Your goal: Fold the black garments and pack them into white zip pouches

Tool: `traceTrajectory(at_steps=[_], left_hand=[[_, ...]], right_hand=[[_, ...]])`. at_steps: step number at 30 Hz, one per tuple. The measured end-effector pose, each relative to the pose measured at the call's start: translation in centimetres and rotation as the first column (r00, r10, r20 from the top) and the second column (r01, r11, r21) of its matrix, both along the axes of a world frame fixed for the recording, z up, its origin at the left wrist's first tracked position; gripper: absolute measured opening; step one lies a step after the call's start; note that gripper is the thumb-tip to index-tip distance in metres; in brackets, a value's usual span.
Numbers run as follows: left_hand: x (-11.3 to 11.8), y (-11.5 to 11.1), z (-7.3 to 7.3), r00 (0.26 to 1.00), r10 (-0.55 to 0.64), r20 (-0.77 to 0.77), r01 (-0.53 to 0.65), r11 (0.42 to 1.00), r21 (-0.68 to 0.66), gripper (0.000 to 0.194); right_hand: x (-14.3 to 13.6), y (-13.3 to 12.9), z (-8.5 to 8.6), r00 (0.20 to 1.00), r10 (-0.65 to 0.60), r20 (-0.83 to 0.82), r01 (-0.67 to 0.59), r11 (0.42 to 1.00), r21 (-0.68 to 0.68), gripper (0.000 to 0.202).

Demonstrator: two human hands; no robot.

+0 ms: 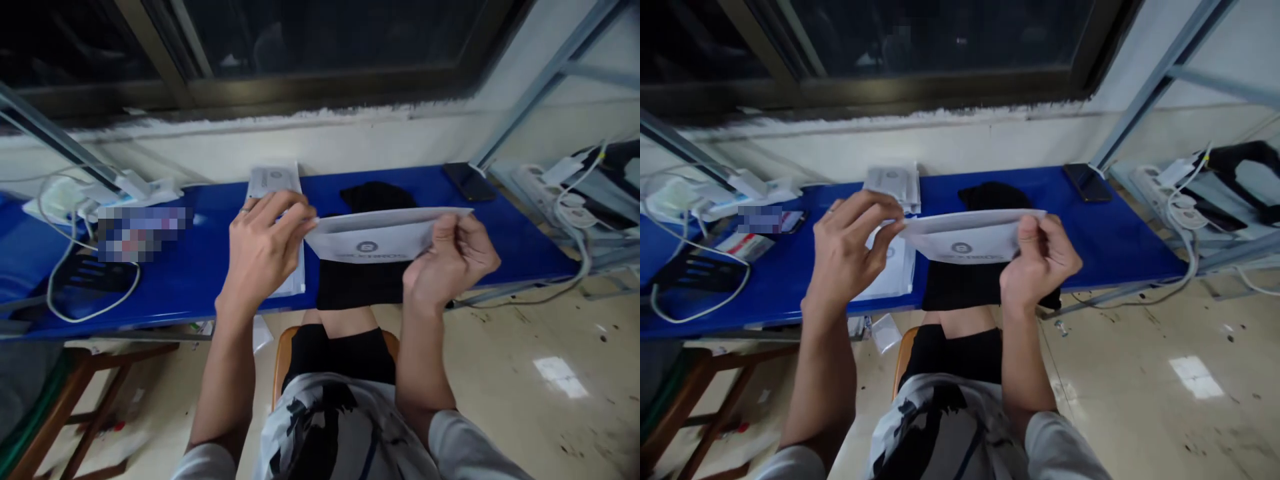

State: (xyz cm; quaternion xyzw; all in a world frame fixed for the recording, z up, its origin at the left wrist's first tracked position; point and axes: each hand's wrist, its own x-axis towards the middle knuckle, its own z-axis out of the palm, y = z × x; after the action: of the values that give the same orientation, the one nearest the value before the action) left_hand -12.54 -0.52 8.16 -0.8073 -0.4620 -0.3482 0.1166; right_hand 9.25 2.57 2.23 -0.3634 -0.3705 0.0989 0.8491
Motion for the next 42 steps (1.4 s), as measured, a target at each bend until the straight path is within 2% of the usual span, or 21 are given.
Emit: traceTrajectory(at_steps=[3, 5, 6, 8, 10, 11, 13, 15, 16, 18, 20, 21, 22, 23, 24, 26, 31, 34, 37, 39, 42], left_hand=[[-2.1, -0.1, -0.1, 0.99, -0.033, 0.135, 0.052, 0.99, -0.135, 0.021], [-2.1, -0.9, -0.6, 0.935, -0.009, 0.356, 0.088, 0.974, -0.207, 0.024], [-1.6, -1.5, -1.1, 0.864, 0.015, 0.503, 0.119, 0.965, -0.233, 0.027], [0.1, -2.8, -2.9, 0.625, 0.056, 0.778, 0.24, 0.935, -0.26, 0.038], [2.3, -3.9, -5.0, 0.353, 0.087, 0.931, 0.403, 0.884, -0.236, 0.058], [3.1, -4.2, -5.9, 0.256, 0.108, 0.961, 0.44, 0.872, -0.215, 0.063], [3.8, -4.1, -7.0, 0.137, 0.161, 0.977, 0.421, 0.884, -0.204, 0.061], [2.6, -2.6, -6.6, 0.098, 0.189, 0.977, 0.266, 0.941, -0.208, 0.055], [1.3, -1.2, -6.0, 0.109, 0.188, 0.976, 0.162, 0.965, -0.204, 0.054], [-2.2, 2.7, -4.3, 0.187, 0.165, 0.968, -0.015, 0.986, -0.165, 0.064], [-5.7, 7.7, -2.7, 0.356, 0.201, 0.913, -0.074, 0.98, -0.187, 0.068], [-7.1, 10.2, -2.2, 0.458, 0.263, 0.849, -0.116, 0.965, -0.237, 0.069], [-8.1, 12.5, -1.9, 0.562, 0.375, 0.737, -0.2, 0.927, -0.319, 0.07], [-8.8, 14.4, -1.9, 0.647, 0.52, 0.558, -0.335, 0.851, -0.405, 0.072], [-9.2, 16.0, -2.1, 0.687, 0.607, 0.4, -0.433, 0.784, -0.446, 0.071], [-9.2, 17.6, -2.6, 0.697, 0.691, 0.193, -0.559, 0.692, -0.457, 0.063], [-7.6, 17.8, -2.2, 0.7, 0.714, 0.03, -0.661, 0.663, -0.35, 0.046], [-6.6, 18.3, -1.9, 0.751, 0.645, -0.142, -0.647, 0.677, -0.351, 0.057], [-6.0, 19.3, -2.9, 0.752, 0.565, -0.34, -0.656, 0.589, -0.473, 0.079], [-6.1, 19.8, -3.9, 0.755, 0.535, -0.379, -0.649, 0.526, -0.549, 0.085], [-6.6, 20.5, -5.2, 0.763, 0.524, -0.377, -0.634, 0.495, -0.594, 0.086]], right_hand=[[0.9, 1.1, -0.4, 0.984, 0.008, -0.178, -0.014, 0.999, -0.032, 0.013], [0.9, 1.3, -0.8, 0.943, 0.079, -0.323, -0.119, 0.987, -0.106, 0.016], [0.7, 1.3, -1.1, 0.908, 0.116, -0.403, -0.186, 0.973, -0.14, 0.018], [-0.2, 0.9, -1.5, 0.825, 0.172, -0.538, -0.309, 0.935, -0.176, 0.022], [-2.0, -0.2, -1.9, 0.766, 0.235, -0.598, -0.422, 0.886, -0.193, 0.025], [-3.2, -1.0, -2.0, 0.745, 0.284, -0.603, -0.482, 0.855, -0.193, 0.026], [-5.6, -2.8, -2.1, 0.689, 0.428, -0.584, -0.629, 0.754, -0.189, 0.026], [-7.5, -4.4, -2.1, 0.601, 0.559, -0.571, -0.751, 0.639, -0.165, 0.024], [-8.0, -5.0, -2.2, 0.565, 0.6, -0.567, -0.786, 0.599, -0.15, 0.023], [-8.1, -5.5, -2.4, 0.548, 0.625, -0.556, -0.801, 0.583, -0.134, 0.022], [-7.2, -5.4, -2.9, 0.608, 0.588, -0.534, -0.753, 0.64, -0.153, 0.019], [-6.4, -5.2, -3.3, 0.647, 0.562, -0.516, -0.721, 0.671, -0.173, 0.016], [-5.6, -4.9, -3.6, 0.682, 0.538, -0.495, -0.69, 0.697, -0.193, 0.013], [-4.8, -4.7, -4.0, 0.713, 0.516, -0.475, -0.66, 0.722, -0.207, 0.01], [-4.1, -4.4, -4.3, 0.736, 0.5, -0.456, -0.636, 0.742, -0.214, 0.009], [-3.1, -4.0, -4.8, 0.771, 0.481, -0.418, -0.599, 0.77, -0.22, 0.009], [-2.4, -3.7, -5.2, 0.82, 0.471, -0.326, -0.551, 0.803, -0.227, 0.01], [-2.3, -3.9, -5.3, 0.8, 0.528, -0.284, -0.593, 0.768, -0.242, 0.011], [-1.7, -3.9, -5.7, 0.786, 0.566, -0.247, -0.617, 0.746, -0.252, 0.011], [-1.2, -3.8, -6.0, 0.807, 0.544, -0.23, -0.589, 0.769, -0.248, 0.01], [0.1, -3.7, -5.9, 0.86, 0.47, -0.199, -0.508, 0.824, -0.249, 0.011]])
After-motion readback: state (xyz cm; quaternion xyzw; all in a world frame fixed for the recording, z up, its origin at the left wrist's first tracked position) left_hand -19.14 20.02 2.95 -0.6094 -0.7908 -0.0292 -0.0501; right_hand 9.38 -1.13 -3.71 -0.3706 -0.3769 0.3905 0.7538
